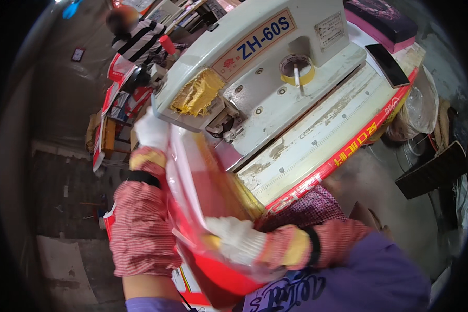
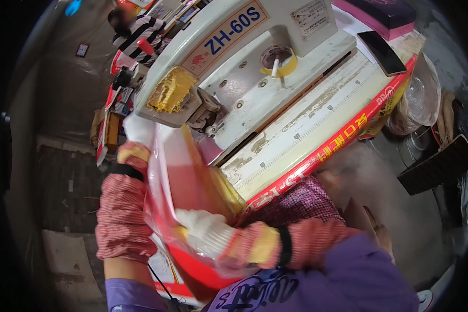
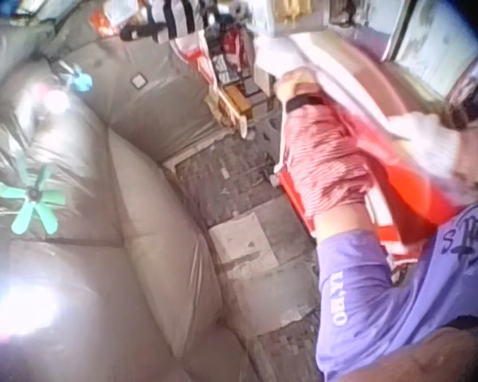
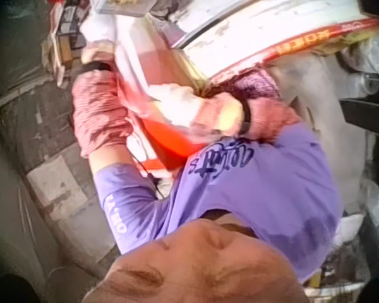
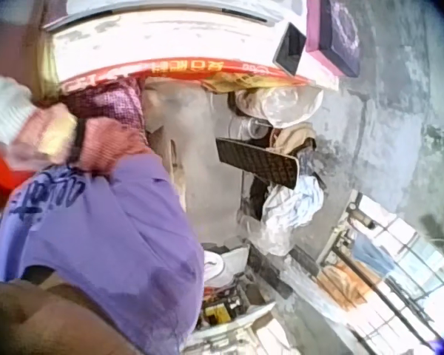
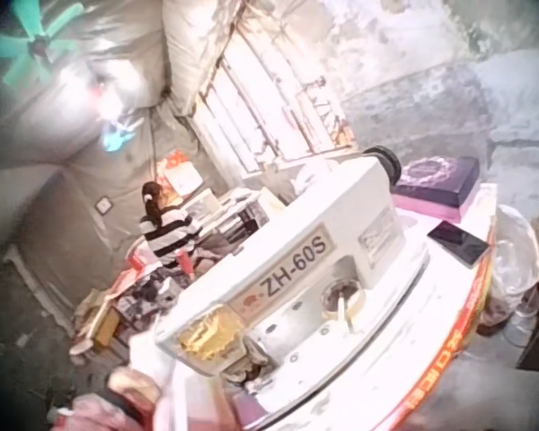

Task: Sewing the tops of large plastic fertilizer bags using a heavy-duty sewing machine.

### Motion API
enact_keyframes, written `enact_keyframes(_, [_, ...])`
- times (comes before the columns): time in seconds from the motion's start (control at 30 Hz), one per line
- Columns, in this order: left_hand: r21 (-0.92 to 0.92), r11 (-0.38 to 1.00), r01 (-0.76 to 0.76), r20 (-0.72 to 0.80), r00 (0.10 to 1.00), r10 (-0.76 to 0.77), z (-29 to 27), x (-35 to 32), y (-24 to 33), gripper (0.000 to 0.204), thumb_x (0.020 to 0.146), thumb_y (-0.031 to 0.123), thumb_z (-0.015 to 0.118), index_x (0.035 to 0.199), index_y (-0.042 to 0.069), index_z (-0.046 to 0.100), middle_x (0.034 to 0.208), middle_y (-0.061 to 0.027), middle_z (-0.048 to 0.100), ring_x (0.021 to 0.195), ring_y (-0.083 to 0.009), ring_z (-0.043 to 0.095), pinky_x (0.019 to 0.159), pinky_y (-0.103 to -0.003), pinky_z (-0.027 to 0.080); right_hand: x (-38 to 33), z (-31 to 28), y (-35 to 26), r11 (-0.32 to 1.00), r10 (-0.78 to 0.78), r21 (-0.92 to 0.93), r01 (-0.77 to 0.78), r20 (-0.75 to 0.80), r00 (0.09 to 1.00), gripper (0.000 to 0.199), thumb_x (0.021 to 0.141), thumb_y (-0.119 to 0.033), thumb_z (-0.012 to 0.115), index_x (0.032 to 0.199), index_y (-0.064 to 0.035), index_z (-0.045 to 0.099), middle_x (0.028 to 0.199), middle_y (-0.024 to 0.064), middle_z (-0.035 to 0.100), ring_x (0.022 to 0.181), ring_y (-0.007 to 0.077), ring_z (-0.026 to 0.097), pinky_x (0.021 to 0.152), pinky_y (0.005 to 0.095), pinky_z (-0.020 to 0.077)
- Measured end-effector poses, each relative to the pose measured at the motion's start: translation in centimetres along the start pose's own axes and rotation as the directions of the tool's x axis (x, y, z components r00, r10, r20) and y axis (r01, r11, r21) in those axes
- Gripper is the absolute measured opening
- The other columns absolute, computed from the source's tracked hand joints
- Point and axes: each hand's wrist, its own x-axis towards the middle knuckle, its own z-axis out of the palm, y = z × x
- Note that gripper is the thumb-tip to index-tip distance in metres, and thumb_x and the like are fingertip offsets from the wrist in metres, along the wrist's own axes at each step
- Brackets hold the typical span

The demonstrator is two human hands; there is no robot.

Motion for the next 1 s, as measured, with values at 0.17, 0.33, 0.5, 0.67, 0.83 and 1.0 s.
enact_keyframes(0.17, [0.038, 0.869, -0.494, -0.446, 0.770, 0.457, 8.0, -3.7, 2.7, 0.017, 0.078, 0.016, 0.051, 0.088, 0.013, 0.064, 0.078, -0.0084, 0.062, 0.073, -0.0297, 0.059, 0.067, -0.042, 0.046, -8.1, -7.7, 7.6, 0.902, 0.235, 0.347, -0.257, 0.105, 0.966, 0.032, 0.077, -0.027, 0.064, 0.101, -0.0073, 0.061, 0.091, 0.0158, 0.063, 0.089, 0.0284, 0.061, 0.074, 0.0347, 0.0482])
enact_keyframes(0.33, [-0.246, 0.839, -0.485, -0.429, 0.831, 0.354, 7.8, -3.4, 4.1, 0.025, 0.068, 0.015, 0.060, 0.093, 0.016, 0.065, 0.079, -0.0069, 0.060, 0.075, -0.0293, 0.057, 0.067, -0.041, 0.044, -11.0, -6.8, 11.5, 0.473, 0.520, 0.768, -0.432, 0.152, 0.841, 0.033, 0.073, -0.017, 0.068, 0.104, -0.0054, 0.061, 0.093, 0.0066, 0.064, 0.086, 0.0126, 0.058, 0.076, 0.0257, 0.0456])
enact_keyframes(0.5, [-0.379, 0.749, -0.544, -0.511, 0.797, 0.321, 7.4, -3.3, 3.5, 0.025, 0.068, 0.015, 0.061, 0.092, 0.017, 0.065, 0.078, -0.0062, 0.060, 0.075, -0.0288, 0.057, 0.066, -0.040, 0.044, -10.1, -6.7, 6.6, 0.579, 0.564, 0.737, -0.348, -0.055, 0.824, 0.034, 0.077, -0.016, 0.066, 0.108, -0.0044, 0.060, 0.093, 0.0070, 0.064, 0.086, 0.0107, 0.057, 0.075, 0.0236, 0.0455])
enact_keyframes(0.67, [-0.742, 0.544, -0.391, -0.392, 0.912, 0.120, 4.4, -4.1, 5.5, 0.016, 0.068, 0.014, 0.059, 0.083, 0.014, 0.066, 0.081, -0.0079, 0.062, 0.080, -0.0300, 0.058, 0.065, -0.039, 0.046, -10.0, -9.0, 4.3, 0.866, 0.302, -0.376, -0.329, -0.132, 0.944, 0.019, 0.080, -0.024, 0.053, 0.087, -0.0092, 0.063, 0.068, 0.0134, 0.062, 0.064, 0.0302, 0.062, 0.057, 0.0366, 0.0500])
enact_keyframes(0.83, [-0.804, 0.594, -0.023, 0.097, 0.981, 0.169, 1.7, -4.7, 5.0, 0.010, 0.080, 0.010, 0.056, 0.089, 0.005, 0.060, 0.083, -0.0080, 0.060, 0.079, -0.0227, 0.057, 0.070, -0.031, 0.047, -8.9, -9.4, 2.6, 0.693, 0.373, -0.647, -0.319, -0.057, 0.926, 0.017, 0.078, -0.021, 0.048, 0.080, -0.0105, 0.061, 0.064, 0.0100, 0.062, 0.060, 0.0303, 0.062, 0.054, 0.0412, 0.0489])
enact_keyframes(1.0, [-0.350, 0.768, -0.536, -0.259, 0.843, 0.471, 3.9, -5.8, 3.0, 0.016, 0.082, 0.022, 0.054, 0.090, 0.010, 0.063, 0.084, -0.0128, 0.059, 0.076, -0.0290, 0.058, 0.068, -0.037, 0.046, -9.4, -9.3, 2.4, 0.617, 0.458, -0.700, -0.358, -0.050, 0.888, 0.018, 0.077, -0.022, 0.048, 0.081, -0.0102, 0.061, 0.066, 0.0111, 0.063, 0.061, 0.0298, 0.063, 0.055, 0.0419, 0.0493])
